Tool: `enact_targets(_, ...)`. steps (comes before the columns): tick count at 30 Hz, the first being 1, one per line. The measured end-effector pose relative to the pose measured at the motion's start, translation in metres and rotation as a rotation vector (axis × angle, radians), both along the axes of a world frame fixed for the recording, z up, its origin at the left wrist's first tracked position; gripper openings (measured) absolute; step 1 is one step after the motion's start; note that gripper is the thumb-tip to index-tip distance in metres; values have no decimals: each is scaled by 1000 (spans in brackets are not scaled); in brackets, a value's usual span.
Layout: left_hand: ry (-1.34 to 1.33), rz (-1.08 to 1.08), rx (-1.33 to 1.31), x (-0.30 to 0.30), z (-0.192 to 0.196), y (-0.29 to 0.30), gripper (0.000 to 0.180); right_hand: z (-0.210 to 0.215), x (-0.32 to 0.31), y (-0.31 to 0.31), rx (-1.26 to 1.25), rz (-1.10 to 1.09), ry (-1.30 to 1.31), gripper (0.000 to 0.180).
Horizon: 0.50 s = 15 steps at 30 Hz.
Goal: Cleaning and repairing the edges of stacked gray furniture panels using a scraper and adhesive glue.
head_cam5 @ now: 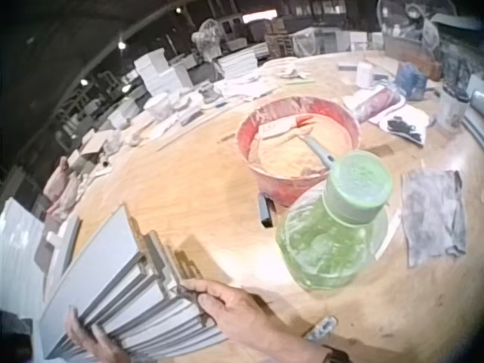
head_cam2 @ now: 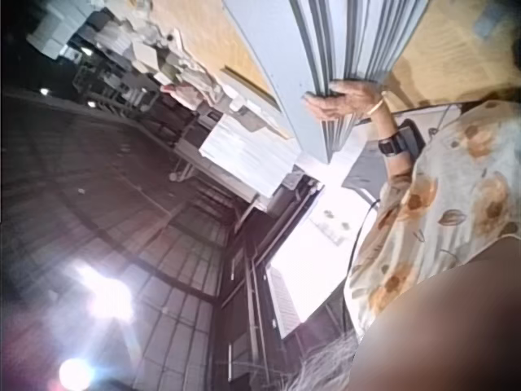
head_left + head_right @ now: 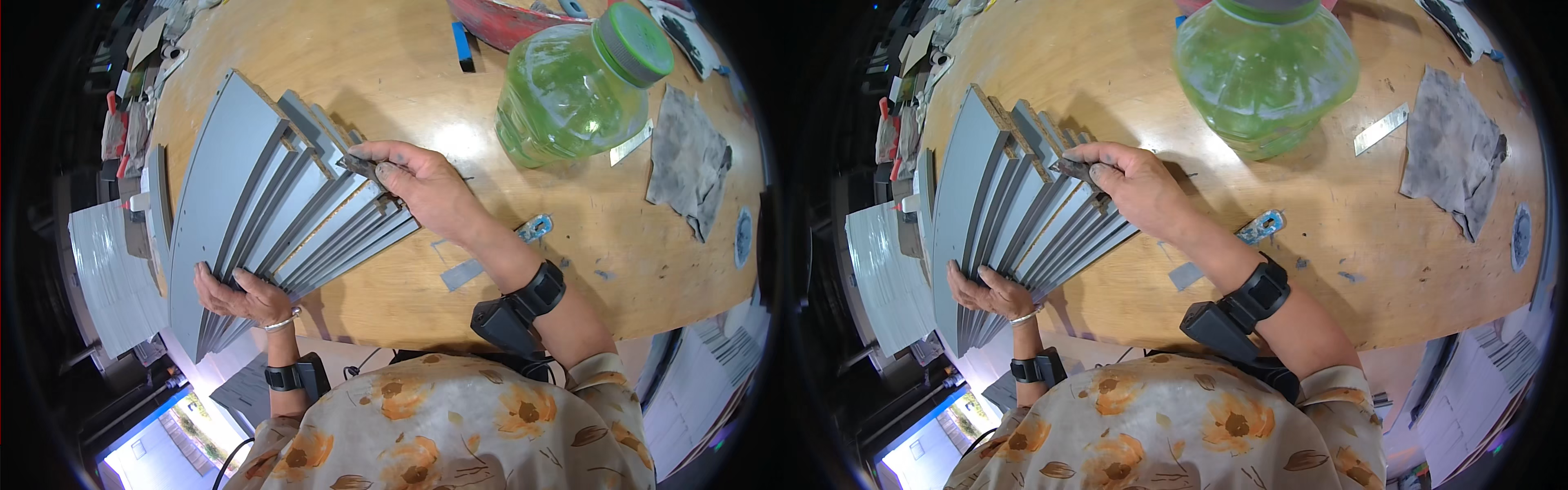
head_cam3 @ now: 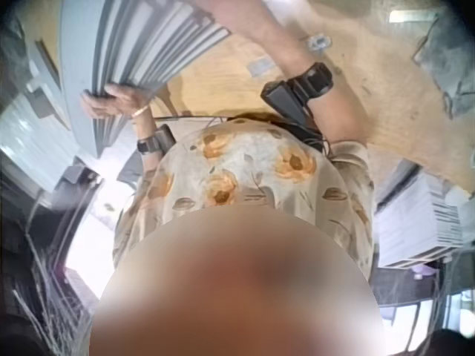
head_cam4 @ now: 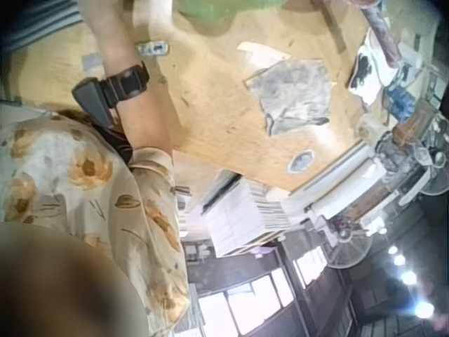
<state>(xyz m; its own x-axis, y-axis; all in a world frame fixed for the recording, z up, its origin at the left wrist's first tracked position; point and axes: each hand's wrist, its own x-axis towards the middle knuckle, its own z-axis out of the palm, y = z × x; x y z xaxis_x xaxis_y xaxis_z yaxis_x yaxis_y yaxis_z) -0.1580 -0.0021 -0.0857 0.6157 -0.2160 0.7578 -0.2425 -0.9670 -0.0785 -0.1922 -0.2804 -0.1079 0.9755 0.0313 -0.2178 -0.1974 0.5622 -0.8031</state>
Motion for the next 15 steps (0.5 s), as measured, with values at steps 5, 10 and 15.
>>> enact_targets(5, 3, -4, 4, 1, 0, -3, 49, -3, -2, 1, 17, -57, -32, 30)
enact_targets(10, 15, 18, 4, 0, 0, -3, 50, 0, -3, 2, 5, -53, -15, 31)
enact_targets(15, 49, -51, 17, -5, -3, -3, 58, -1, -4, 10, -29, -154, -47, 31)
